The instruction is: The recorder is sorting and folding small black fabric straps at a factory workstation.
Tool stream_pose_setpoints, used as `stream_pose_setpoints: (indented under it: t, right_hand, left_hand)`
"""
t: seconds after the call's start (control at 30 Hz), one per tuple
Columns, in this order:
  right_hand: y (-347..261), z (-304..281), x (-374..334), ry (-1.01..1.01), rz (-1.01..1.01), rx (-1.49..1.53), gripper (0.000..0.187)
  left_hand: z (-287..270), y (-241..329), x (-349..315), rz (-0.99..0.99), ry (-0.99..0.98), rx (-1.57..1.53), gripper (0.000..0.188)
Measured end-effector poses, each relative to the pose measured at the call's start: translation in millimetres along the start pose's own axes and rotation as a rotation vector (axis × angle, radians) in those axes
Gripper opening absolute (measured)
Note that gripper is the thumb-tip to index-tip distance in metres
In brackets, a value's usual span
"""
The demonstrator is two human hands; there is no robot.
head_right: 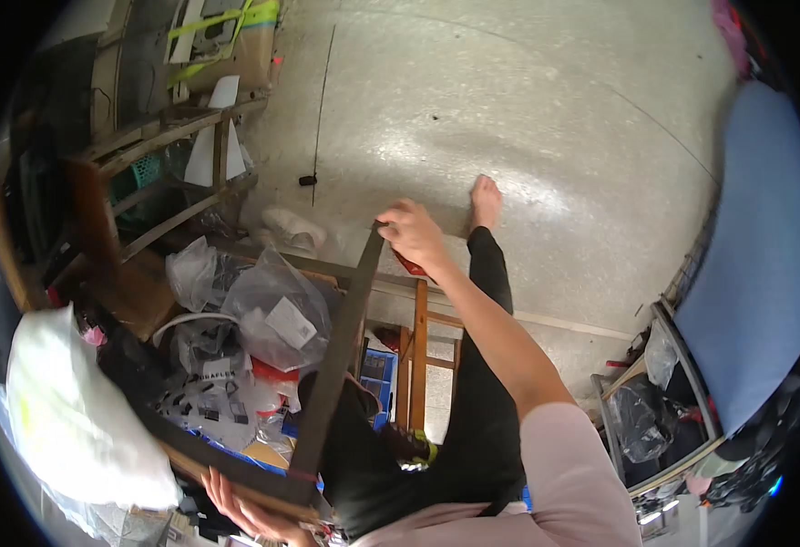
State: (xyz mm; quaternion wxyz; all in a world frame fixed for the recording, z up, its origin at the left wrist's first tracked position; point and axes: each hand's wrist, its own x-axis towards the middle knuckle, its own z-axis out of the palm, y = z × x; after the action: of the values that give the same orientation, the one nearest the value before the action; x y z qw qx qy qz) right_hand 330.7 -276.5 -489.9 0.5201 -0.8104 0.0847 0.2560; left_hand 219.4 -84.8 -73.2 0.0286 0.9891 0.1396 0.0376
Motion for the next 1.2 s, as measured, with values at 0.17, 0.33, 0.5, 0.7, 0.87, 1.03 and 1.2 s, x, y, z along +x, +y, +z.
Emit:
stream_pose_setpoints:
  t: [0.17, 0.33, 0.5, 0.7, 0.87, 1.03, 1.2]
  right_hand:
    - [44, 120, 138, -0.300, -0.138, -0.544, 0.024]
    - [83, 247, 219, -0.101, -0.394, -0.820, 0.030]
    - [93, 280, 239, -0.032, -0.461, -1.005, 0.030]
    - [119, 210, 166, -0.037, -0.228, -0.635, 0.024]
    - [120, 174, 143, -0.136, -0.090, -0.618, 0.028]
    - [109, 220, 179, -0.311, -0.519, -0.805, 0.029]
    - [133, 293, 201, -0.169, -0.465, -0.981, 0.030]
  left_hand:
    - [68, -44, 2, -0.084, -0.084, -0.046, 0.042]
    - [87, -77, 8, -0.107, -0.151, 0.082, 0.043]
    - [59, -86, -5, -0.148, -0.237, 0.169, 0.045]
    - [7, -61, -16, -0.123, -0.271, 0.122, 0.047]
    - [-13, -61, -13, 0.004, -0.275, 0.095, 0.049]
    - [-13, -57, -5, 0.086, -0.365, 0.179, 0.050]
    - [-2, -63, 7, 0.142, -0.469, 0.261, 0.053]
